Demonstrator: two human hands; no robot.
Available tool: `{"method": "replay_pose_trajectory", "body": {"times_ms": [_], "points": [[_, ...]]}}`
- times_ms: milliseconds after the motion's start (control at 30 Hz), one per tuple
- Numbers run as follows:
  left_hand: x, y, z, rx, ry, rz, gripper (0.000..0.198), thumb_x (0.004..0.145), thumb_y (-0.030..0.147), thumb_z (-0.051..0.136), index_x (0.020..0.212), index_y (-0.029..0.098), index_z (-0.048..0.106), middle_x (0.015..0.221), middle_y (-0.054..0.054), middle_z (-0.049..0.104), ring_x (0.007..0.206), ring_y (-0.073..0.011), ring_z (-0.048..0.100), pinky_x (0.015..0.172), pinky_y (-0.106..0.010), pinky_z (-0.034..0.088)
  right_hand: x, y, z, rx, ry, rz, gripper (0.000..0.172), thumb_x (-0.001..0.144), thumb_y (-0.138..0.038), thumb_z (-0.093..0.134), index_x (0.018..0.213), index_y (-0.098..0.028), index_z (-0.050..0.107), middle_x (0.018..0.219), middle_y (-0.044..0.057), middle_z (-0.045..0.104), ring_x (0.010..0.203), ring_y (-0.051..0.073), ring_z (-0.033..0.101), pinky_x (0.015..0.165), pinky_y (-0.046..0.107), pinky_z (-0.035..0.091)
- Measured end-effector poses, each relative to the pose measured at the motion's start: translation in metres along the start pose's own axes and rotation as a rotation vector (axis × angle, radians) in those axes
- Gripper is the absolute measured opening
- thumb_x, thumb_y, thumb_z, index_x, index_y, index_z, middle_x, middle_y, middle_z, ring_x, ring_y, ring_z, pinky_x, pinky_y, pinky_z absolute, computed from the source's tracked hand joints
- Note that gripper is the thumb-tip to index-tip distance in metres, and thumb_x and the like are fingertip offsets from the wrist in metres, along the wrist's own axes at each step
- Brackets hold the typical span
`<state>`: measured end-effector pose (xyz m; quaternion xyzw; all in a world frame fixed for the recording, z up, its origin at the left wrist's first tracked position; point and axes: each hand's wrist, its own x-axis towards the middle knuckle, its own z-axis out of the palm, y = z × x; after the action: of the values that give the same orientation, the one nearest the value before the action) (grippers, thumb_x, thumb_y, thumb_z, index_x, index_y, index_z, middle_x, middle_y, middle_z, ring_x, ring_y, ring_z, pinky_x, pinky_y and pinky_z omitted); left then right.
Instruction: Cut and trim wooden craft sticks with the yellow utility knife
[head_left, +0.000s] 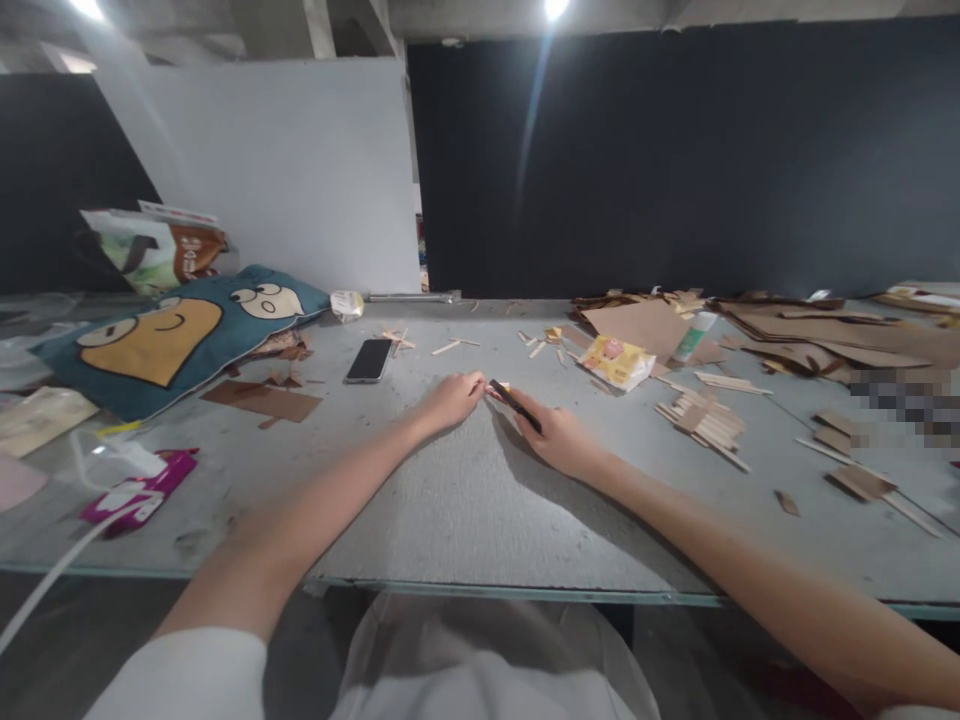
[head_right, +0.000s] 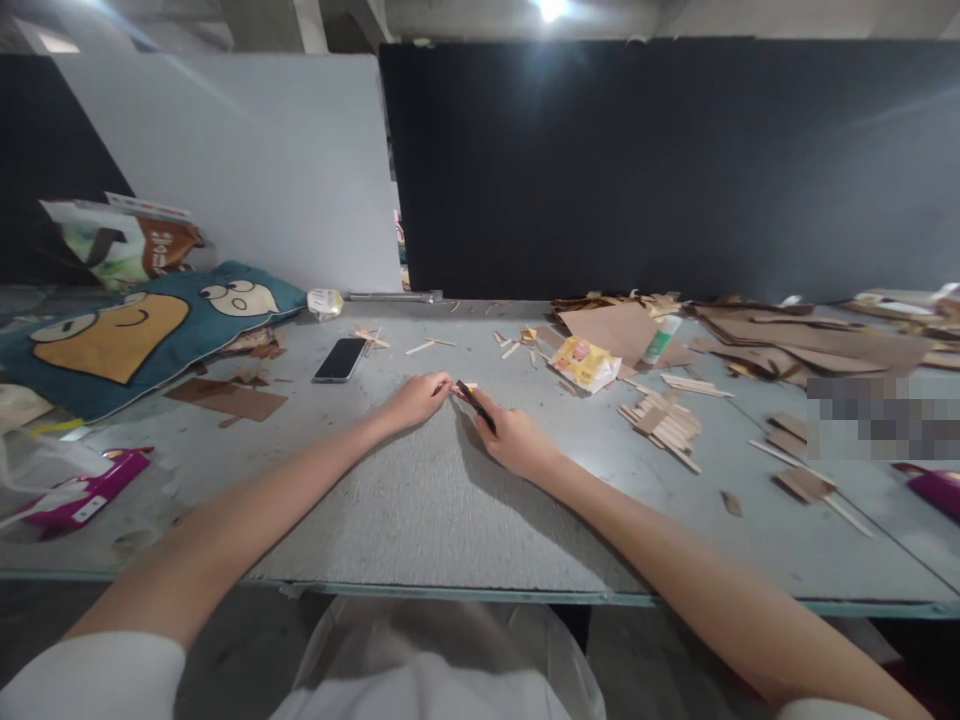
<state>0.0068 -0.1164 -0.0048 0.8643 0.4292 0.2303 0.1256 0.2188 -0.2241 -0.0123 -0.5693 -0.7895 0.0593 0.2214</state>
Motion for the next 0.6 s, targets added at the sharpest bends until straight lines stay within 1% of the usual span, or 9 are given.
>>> {"method": "replay_pose_trajectory", "body": {"times_ms": [100,233,433,600], "points": [[0.0006,-0.0029,-0.0020,-0.018,-0.009,0.051,0.030,0.107,0.032,0.043,0.091,0.021,0.067,0.080,-0.005,0.070,0.074,-0.0215,0.061,0.068,-0.029,0.036,0.0009,0.0002,0.0008,0.008,-0.006,-0.005,0.057,0.107,-0.034,0.039,0.164,-0.024,0.044,0.093,0.011,0.083,0.073,0.025,0.077,0.063,0.028,0.044],[-0.0014,-0.0020,-0.0057,-0.013,-0.046,0.105,0.031,0.107,0.033,0.042,0.094,0.021,0.068,0.087,-0.006,0.073,0.080,-0.0220,0.064,0.069,-0.029,0.037,0.0037,0.0012,0.0033,-0.005,-0.001,0.006,0.058,0.107,-0.035,0.041,0.163,-0.022,0.045,0.092,0.012,0.082,0.072,0.026,0.076,0.062,0.028,0.043],[-0.0028,0.0033,-0.0060,0.046,-0.029,0.043,0.033,0.108,0.036,0.041,0.095,0.022,0.068,0.082,-0.006,0.070,0.077,-0.0228,0.063,0.068,-0.030,0.037,0.0061,-0.0004,0.0028,0.030,0.005,0.000,0.057,0.106,-0.033,0.041,0.162,-0.022,0.045,0.103,0.014,0.083,0.081,0.027,0.078,0.067,0.028,0.046],[-0.0007,0.0014,-0.0050,0.031,-0.031,0.038,0.031,0.107,0.035,0.042,0.094,0.022,0.068,0.081,-0.005,0.070,0.076,-0.0218,0.062,0.070,-0.029,0.038,0.0039,-0.0022,0.0009,0.000,-0.002,0.011,0.058,0.106,-0.033,0.041,0.163,-0.021,0.045,0.097,0.013,0.083,0.075,0.026,0.076,0.065,0.029,0.045]]}}
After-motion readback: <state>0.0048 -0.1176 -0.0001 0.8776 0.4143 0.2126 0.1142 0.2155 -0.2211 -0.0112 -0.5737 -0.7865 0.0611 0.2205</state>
